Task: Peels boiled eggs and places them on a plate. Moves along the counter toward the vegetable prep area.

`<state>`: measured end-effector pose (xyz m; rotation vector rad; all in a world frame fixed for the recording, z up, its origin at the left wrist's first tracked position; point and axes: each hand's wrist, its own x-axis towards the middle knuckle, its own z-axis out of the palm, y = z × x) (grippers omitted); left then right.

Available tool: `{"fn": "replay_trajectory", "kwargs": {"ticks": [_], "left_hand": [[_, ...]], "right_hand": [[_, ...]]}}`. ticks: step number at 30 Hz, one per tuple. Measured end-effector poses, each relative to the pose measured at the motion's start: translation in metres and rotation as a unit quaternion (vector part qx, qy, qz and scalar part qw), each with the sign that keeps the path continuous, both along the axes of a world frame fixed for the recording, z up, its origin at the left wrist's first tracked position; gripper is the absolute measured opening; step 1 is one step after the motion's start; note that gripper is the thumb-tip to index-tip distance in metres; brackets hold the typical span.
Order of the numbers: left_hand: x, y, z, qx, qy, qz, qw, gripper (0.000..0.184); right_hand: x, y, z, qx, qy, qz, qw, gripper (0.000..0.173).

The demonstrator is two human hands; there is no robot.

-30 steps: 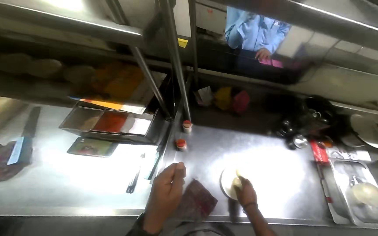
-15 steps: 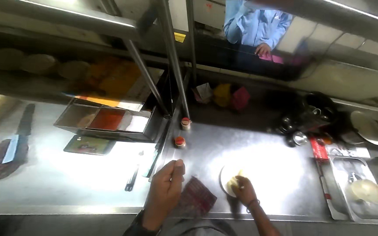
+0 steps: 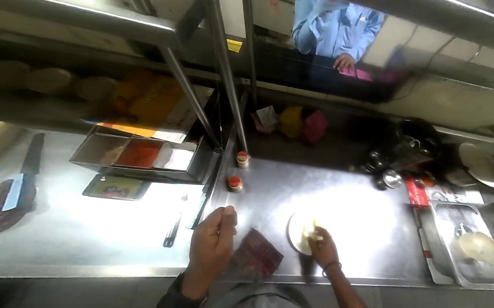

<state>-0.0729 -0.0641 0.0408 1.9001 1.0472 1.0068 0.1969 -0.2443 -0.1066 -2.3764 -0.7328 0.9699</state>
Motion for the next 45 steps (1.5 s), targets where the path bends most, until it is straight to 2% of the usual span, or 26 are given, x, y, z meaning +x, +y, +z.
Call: {"fn": "replay_trajectory", "kwargs": {"ticks": [3, 8, 18, 25, 36, 41, 43, 45], "left_hand": [[0.001, 0.000, 0.000, 0.003, -0.003, -0.001, 1.000, 0.037], [0.003, -0.001, 0.001, 0.002, -0.002, -0.006, 1.000, 0.037], [0.000, 0.003, -0.001, 0.003, -0.005, -0.001, 1.000, 0.039], [-0.003, 0.005, -0.004, -0.003, -0.016, 0.002, 1.000, 0.037], [-0.006, 0.008, -0.007, 0.000, -0.013, 0.003, 1.000, 0.038], [-0.007, 0.009, -0.006, 0.004, 0.003, 0.004, 1.000, 0.039], [-0.008, 0.009, -0.006, 0.003, 0.002, 0.005, 1.000, 0.039], [-0.008, 0.008, -0.006, 0.005, -0.003, 0.003, 1.000, 0.038]], "right_hand": [[0.000, 0.001, 0.000, -0.008, -0.038, 0.015, 0.999, 0.057], [0.001, 0.016, 0.010, -0.090, -0.129, 0.093, 0.983, 0.059], [0.002, 0.049, 0.017, -0.196, -0.150, 0.184, 0.951, 0.065], [-0.001, 0.051, 0.020, -0.217, -0.176, 0.258, 0.925, 0.052], [0.012, 0.046, 0.010, -0.155, -0.205, 0.210, 0.943, 0.048], [0.022, 0.034, 0.016, -0.075, -0.227, 0.109, 0.965, 0.041], [0.032, 0.033, 0.018, -0.055, -0.202, 0.073, 0.975, 0.042], [0.042, 0.038, 0.020, -0.060, -0.140, 0.078, 0.985, 0.051]]}}
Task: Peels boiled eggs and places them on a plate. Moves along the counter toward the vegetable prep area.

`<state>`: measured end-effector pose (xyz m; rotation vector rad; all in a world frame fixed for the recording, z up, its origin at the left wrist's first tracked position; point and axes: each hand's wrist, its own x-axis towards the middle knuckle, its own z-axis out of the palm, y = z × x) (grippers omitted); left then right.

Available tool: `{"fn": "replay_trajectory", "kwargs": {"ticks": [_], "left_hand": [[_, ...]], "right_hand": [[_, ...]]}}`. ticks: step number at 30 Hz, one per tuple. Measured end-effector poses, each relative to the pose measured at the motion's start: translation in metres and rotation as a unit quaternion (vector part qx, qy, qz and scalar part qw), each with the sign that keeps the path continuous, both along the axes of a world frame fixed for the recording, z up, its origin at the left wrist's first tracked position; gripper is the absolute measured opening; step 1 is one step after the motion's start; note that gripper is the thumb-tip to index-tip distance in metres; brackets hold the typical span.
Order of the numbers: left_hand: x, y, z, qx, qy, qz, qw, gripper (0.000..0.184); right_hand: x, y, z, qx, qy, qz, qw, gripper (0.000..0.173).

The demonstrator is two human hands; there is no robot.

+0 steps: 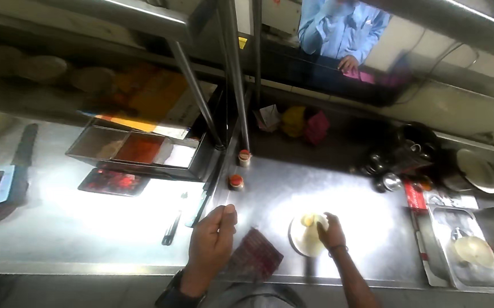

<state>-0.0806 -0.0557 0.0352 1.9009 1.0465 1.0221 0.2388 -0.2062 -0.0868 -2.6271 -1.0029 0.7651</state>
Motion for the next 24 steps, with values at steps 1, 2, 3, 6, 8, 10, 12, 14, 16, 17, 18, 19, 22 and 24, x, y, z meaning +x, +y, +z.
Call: {"fn": "replay_trajectory", "kwargs": {"ticks": [1, 2, 3, 6, 8, 10, 12, 14, 16, 17, 18, 19, 22, 24], "left_hand": [[0.000, 0.000, 0.000, 0.000, -0.002, -0.002, 1.000, 0.038], [0.000, 0.000, -0.001, -0.001, -0.003, -0.003, 1.000, 0.038], [0.001, 0.000, -0.001, -0.002, -0.002, -0.003, 1.000, 0.038], [0.001, 0.000, 0.001, -0.005, 0.002, -0.003, 1.000, 0.039], [0.000, 0.000, 0.001, -0.006, 0.003, -0.002, 1.000, 0.039], [-0.002, 0.000, 0.002, -0.005, 0.002, -0.001, 1.000, 0.039], [-0.004, 0.001, 0.001, -0.002, 0.000, -0.001, 1.000, 0.039], [-0.005, 0.002, 0.000, -0.001, -0.007, 0.000, 1.000, 0.039], [-0.006, 0.002, 0.000, -0.002, -0.016, -0.004, 1.000, 0.038], [-0.006, 0.002, 0.001, -0.002, -0.019, -0.005, 1.000, 0.038], [-0.005, 0.002, 0.002, -0.003, -0.020, -0.007, 1.000, 0.038], [-0.004, 0.001, 0.004, -0.002, -0.021, -0.009, 1.000, 0.039], [-0.002, 0.001, 0.005, 0.000, -0.027, -0.016, 1.000, 0.040], [-0.001, 0.001, 0.004, 0.002, -0.019, -0.013, 1.000, 0.041]], "right_hand": [[0.003, 0.005, 0.001, -0.019, 0.027, 0.018, 0.999, 0.058], [0.004, 0.010, 0.001, -0.045, 0.042, 0.043, 0.997, 0.063], [0.005, 0.016, 0.000, -0.072, 0.045, 0.071, 0.994, 0.065], [0.004, 0.027, -0.004, -0.123, 0.035, 0.120, 0.985, 0.056], [0.006, 0.030, -0.006, -0.131, 0.039, 0.110, 0.985, 0.055], [0.011, 0.026, -0.003, -0.079, 0.069, 0.060, 0.993, 0.056], [0.015, 0.019, 0.007, 0.054, 0.157, -0.021, 0.986, 0.053], [0.011, 0.013, 0.024, 0.239, 0.317, -0.105, 0.912, 0.049], [-0.001, 0.009, 0.051, 0.382, 0.506, -0.146, 0.760, 0.051], [-0.009, 0.010, 0.067, 0.425, 0.571, -0.152, 0.685, 0.054], [-0.018, 0.013, 0.083, 0.452, 0.622, -0.157, 0.620, 0.055], [-0.027, 0.017, 0.098, 0.467, 0.667, -0.162, 0.557, 0.053], [-0.054, 0.038, 0.135, 0.434, 0.733, -0.210, 0.481, 0.043], [-0.073, 0.058, 0.149, 0.371, 0.727, -0.250, 0.521, 0.050]]}}
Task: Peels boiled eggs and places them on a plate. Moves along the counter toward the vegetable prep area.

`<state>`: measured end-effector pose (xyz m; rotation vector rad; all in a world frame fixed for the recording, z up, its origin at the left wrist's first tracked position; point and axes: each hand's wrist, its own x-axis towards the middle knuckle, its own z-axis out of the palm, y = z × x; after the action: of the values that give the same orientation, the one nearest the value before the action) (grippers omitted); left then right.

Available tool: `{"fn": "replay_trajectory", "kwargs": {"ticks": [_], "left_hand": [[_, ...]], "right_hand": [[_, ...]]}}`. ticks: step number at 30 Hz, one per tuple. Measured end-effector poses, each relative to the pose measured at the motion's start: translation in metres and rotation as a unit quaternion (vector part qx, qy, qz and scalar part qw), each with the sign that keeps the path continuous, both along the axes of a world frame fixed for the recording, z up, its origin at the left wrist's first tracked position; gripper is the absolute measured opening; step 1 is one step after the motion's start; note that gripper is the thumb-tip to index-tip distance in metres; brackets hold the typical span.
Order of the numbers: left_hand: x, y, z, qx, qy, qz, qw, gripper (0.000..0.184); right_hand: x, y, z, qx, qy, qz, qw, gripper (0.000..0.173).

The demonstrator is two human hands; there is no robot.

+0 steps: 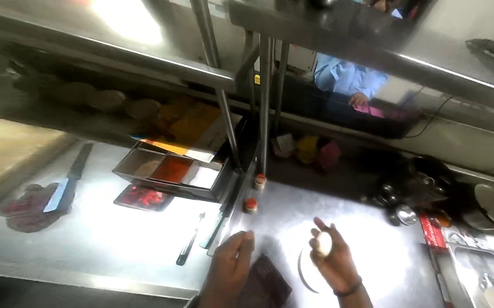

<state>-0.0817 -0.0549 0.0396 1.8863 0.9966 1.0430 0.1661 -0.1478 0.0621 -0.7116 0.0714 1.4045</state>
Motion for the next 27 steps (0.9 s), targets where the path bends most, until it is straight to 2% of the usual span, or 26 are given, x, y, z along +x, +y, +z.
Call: {"fn": "replay_trajectory", "kwargs": {"ticks": [1, 3, 6, 8, 10, 12, 13, 16, 17, 22, 27], "left_hand": [[0.000, 0.000, 0.000, 0.003, 0.004, 0.001, 1.000, 0.041], [0.000, 0.001, 0.000, 0.009, 0.000, -0.002, 1.000, 0.042], [-0.002, 0.002, 0.001, 0.019, -0.010, -0.003, 1.000, 0.043], [-0.004, 0.002, 0.003, 0.020, -0.017, 0.000, 1.000, 0.042], [-0.005, 0.002, 0.005, 0.013, -0.017, 0.007, 1.000, 0.042], [-0.006, 0.003, 0.006, 0.008, -0.015, 0.009, 1.000, 0.041], [-0.006, 0.003, 0.005, 0.005, -0.013, 0.008, 1.000, 0.041], [-0.004, 0.003, 0.006, -0.001, -0.005, 0.006, 1.000, 0.042], [-0.003, 0.003, 0.006, -0.004, -0.003, 0.007, 1.000, 0.042], [0.000, 0.004, 0.009, -0.025, -0.015, 0.003, 1.000, 0.042], [0.000, 0.005, 0.011, -0.041, -0.014, -0.005, 0.999, 0.042]], "right_hand": [[-0.010, 0.011, 0.004, -0.039, 0.003, -0.001, 0.999, 0.052], [-0.028, 0.028, 0.010, -0.092, -0.006, -0.014, 0.996, 0.042], [-0.040, 0.040, 0.018, -0.046, 0.018, 0.022, 0.999, 0.035], [-0.045, 0.046, 0.021, -0.018, -0.010, 0.046, 0.999, 0.035], [-0.049, 0.056, 0.022, -0.047, -0.077, 0.049, 0.995, 0.032], [-0.051, 0.072, 0.015, -0.096, -0.091, 0.046, 0.990, 0.027], [-0.050, 0.079, 0.012, -0.112, -0.089, 0.060, 0.988, 0.030], [-0.052, 0.097, 0.018, -0.136, -0.093, 0.075, 0.983, 0.058], [-0.053, 0.101, 0.022, -0.125, -0.103, 0.070, 0.984, 0.058], [-0.057, 0.120, 0.044, -0.052, -0.151, 0.052, 0.986, 0.036], [-0.068, 0.140, 0.059, -0.026, -0.116, 0.025, 0.993, 0.040]]}}
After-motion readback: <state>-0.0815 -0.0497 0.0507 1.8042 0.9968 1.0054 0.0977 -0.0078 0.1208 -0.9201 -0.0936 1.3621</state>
